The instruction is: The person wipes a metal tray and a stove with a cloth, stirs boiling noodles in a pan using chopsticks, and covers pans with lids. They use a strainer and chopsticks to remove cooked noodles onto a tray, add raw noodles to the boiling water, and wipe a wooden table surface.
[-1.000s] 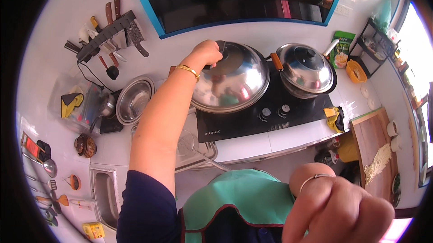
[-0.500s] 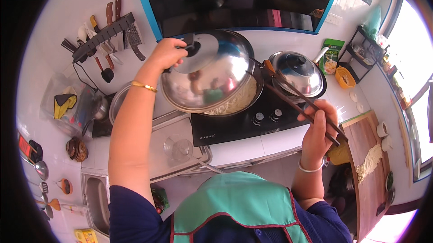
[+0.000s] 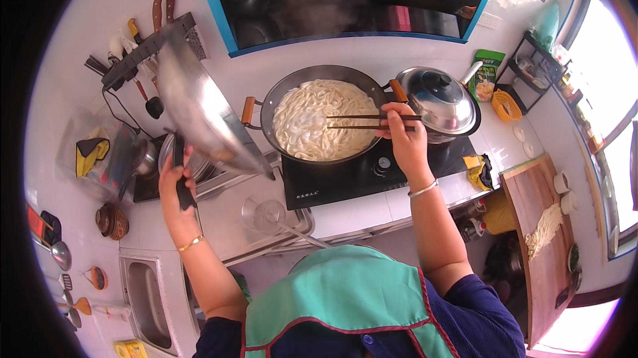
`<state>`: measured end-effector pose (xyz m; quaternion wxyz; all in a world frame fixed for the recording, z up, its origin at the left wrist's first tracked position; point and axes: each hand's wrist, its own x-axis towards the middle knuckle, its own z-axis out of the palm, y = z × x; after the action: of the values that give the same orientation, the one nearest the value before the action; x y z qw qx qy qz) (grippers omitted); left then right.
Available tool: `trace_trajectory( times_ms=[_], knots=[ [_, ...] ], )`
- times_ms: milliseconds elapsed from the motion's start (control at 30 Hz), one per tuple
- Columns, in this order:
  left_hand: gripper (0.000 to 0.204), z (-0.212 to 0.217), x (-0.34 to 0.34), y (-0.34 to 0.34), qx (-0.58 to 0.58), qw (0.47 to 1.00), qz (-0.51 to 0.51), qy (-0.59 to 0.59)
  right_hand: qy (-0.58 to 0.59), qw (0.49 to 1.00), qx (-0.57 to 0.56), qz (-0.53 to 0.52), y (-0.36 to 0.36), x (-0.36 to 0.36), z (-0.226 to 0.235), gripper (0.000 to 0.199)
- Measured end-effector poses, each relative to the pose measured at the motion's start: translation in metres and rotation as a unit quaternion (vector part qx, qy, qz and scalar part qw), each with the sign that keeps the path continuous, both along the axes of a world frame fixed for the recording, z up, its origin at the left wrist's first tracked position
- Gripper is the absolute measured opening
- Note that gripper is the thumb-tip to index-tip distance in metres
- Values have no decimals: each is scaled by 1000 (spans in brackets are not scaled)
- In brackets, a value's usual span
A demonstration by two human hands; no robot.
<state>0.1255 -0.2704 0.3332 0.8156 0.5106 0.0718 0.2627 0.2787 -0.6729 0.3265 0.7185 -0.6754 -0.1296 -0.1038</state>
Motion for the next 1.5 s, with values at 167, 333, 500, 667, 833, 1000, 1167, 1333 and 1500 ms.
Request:
trace_trajectory(
  times_ms=[167, 333, 500, 667, 833, 1000, 1167, 1333, 1500],
  knots=[
    [46, -68, -37, 12, -234, 971, 6, -45, 24, 998, 23, 61, 46, 25, -11, 18],
    [47, -97, -58, 6, -268, 962, 12, -52, 34, 990, -32, 132, 120, 35, -25, 17],
    [52, -98, -61, 1, -322, 944, -20, -69, -69, 969, -221, 90, 136, 53, -62, 16],
    [53, -111, -65, -3, -321, 944, -16, -73, -6, 962, -272, 31, 83, 70, -65, 17],
    [41, -128, -70, -15, -202, 978, 56, 13, -18, 953, -292, -78, 24, 70, -46, 16],
    [27, -120, -64, -30, -256, 934, 188, 162, -14, 980, -152, -126, -2, 52, 10, 25],
    [20, -137, -58, -26, -240, 970, 20, 18, -89, 941, -283, -161, 25, 79, -18, 26],
    [9, -129, -59, -37, -220, 973, 66, 37, -137, 886, -431, -103, 57, 93, -68, 24],
    [8, -83, -56, -56, -214, 945, 196, 151, -162, 888, -431, -21, 88, 68, -61, 21]
  ],
)
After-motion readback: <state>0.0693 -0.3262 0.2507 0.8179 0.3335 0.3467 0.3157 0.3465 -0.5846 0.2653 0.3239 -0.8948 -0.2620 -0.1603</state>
